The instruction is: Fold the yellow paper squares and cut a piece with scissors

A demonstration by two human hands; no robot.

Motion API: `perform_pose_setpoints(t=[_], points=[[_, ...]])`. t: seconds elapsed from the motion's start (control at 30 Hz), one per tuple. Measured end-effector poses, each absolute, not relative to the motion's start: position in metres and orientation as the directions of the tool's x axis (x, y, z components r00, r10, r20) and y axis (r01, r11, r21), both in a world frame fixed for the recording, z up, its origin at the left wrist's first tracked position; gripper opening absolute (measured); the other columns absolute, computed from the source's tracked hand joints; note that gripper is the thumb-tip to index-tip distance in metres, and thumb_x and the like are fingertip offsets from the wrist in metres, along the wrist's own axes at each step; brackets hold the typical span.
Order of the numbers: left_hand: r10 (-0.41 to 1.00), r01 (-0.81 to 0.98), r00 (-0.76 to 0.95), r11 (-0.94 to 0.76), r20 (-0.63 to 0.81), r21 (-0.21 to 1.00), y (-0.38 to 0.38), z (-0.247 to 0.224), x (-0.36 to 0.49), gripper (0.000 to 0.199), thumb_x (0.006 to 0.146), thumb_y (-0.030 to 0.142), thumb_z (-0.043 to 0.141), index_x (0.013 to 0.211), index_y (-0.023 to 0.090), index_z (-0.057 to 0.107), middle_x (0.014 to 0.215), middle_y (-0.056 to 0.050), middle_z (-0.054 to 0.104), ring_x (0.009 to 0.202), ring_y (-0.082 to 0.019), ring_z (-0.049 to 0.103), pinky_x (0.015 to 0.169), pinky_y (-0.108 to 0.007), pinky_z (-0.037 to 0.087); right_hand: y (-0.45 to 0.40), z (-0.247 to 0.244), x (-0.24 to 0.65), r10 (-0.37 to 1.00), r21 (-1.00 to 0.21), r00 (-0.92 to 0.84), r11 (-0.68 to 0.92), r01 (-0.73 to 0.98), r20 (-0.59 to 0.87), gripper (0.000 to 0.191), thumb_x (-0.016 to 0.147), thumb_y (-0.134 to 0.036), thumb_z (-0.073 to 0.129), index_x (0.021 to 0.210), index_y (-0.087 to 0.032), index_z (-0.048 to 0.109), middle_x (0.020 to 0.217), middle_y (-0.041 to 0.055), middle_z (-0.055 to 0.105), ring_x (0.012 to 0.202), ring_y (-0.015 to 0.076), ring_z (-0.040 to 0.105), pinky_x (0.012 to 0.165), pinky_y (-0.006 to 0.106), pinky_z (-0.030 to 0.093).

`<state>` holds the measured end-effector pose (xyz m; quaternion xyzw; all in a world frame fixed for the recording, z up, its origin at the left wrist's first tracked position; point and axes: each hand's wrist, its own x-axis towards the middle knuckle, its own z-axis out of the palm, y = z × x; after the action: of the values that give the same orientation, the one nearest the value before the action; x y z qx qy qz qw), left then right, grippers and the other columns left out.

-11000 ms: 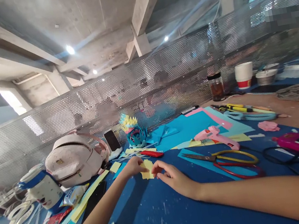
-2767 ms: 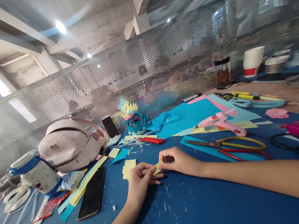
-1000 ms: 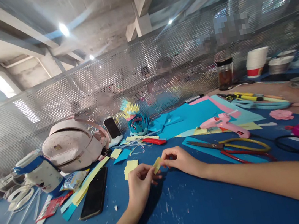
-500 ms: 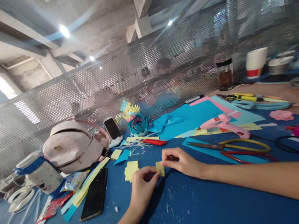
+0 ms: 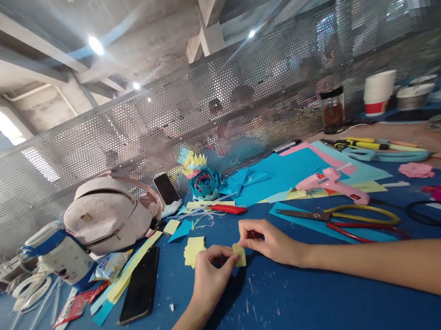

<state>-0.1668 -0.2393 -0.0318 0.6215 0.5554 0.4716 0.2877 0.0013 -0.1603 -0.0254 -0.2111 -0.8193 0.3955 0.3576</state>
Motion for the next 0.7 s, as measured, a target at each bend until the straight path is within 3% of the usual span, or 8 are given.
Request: perform_pose_setpoints(t=[0.27,0.5,0.7], points=[[0.954,0.315,-0.097,-0.241,0.284,0.918,-0.2374,-0.029,-0.1699,0.017,0.073,0.027,0.066,0.065,0.013,0.07,0.077,-0.009,0.071,0.07,-0.02,0.063,0.062,-0.024,0.047,-0.1612,-0.0239,0.0009,0.61,-0.811,-0.707,0.578,0.088,0.358,0.023,0.08,-0.038,0.061,0.076,-0.016,0.057,0.064,-0.0027,0.051,0.057,0.0101,0.041,0.052,0.021,0.031],[0.946,0.284,-0.068,-0.288,0.318,0.915,-0.2374,-0.0283,-0.17,0.014,0.073,0.023,0.067,0.064,0.012,0.071,0.083,-0.011,0.07,0.077,-0.021,0.063,0.068,-0.027,0.047,-0.1605,-0.0289,-0.0018,0.627,-0.789,-0.696,0.597,0.143,0.349,0.022,0.079,-0.03,0.062,0.066,-0.015,0.055,0.061,-0.0028,0.053,0.057,0.0097,0.043,0.053,0.02,0.031],[0.95,0.182,-0.082,-0.284,0.303,0.941,-0.2354,-0.0317,-0.1724,0.013,0.073,0.024,0.068,0.066,0.013,0.072,0.083,-0.009,0.069,0.075,-0.019,0.062,0.065,-0.025,0.046,-0.1592,-0.0279,-0.0013,0.631,-0.811,-0.708,0.567,0.142,0.317,0.024,0.08,-0.037,0.061,0.071,-0.015,0.059,0.063,-0.0019,0.056,0.057,0.01,0.046,0.052,0.02,0.032]])
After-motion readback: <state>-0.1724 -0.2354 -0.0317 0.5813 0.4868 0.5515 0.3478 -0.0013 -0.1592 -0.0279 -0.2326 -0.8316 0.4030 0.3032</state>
